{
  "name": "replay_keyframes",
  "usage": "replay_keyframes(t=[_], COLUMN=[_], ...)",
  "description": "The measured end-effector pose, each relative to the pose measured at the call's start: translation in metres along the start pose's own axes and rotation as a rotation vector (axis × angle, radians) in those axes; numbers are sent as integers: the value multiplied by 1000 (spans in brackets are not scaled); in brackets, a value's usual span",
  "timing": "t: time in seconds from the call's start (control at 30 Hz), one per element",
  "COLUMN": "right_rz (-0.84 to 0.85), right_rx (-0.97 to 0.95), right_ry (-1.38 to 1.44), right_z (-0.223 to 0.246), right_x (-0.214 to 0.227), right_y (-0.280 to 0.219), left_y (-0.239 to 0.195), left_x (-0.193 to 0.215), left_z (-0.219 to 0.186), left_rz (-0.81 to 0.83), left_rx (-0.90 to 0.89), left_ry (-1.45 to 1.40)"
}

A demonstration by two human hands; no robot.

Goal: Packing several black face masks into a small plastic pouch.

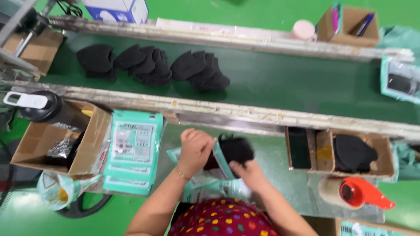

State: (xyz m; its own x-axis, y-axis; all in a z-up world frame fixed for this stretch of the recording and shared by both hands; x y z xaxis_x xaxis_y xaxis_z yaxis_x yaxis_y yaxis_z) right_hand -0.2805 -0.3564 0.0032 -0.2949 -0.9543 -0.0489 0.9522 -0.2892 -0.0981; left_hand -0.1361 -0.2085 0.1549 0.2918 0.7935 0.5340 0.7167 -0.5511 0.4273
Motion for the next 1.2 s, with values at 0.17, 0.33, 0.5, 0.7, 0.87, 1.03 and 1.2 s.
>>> replay_keyframes(t=[0.17,0.33,0.5,0.7,0.87,1.03,1.2], right_rz=[416,340,-16,41,43,64,111], right_rx=[92,190,264,262,303,321,384], right_ry=[-719,-654,-666,-353,-364,-306,-219], right_z=[55,37,70,37,60,71,80], right_x=[-51,-10,4,-3,-4,-2,-10], right_y=[6,3,2,10,7,10,9], left_y=[-18,-12,8,-10,-10,-4,-5], left_x=[-33,-34,4,-20,-17,-13,-17], left_z=[-45,17,-17,-43,-38,-51,-47], left_rz=[208,97,211,408,326,291,272], left_rx=[-304,-33,-22,-234,-184,-243,-202], left_ry=[15,102,1,34,154,152,158])
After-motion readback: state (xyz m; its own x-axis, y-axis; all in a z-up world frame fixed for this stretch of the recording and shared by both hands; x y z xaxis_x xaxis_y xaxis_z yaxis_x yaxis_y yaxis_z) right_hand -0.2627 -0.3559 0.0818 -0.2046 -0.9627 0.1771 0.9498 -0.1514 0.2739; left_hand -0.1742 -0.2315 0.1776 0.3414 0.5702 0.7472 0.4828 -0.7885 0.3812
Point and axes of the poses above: each hand's wrist, its own y-axis towards the middle knuckle, its own x-axis out of the back of the hand, z = x × y, the point moved 7 cm from there along y, towards the middle knuckle, and after that the axes turned 8 degrees about x, right-handed, at the moved point
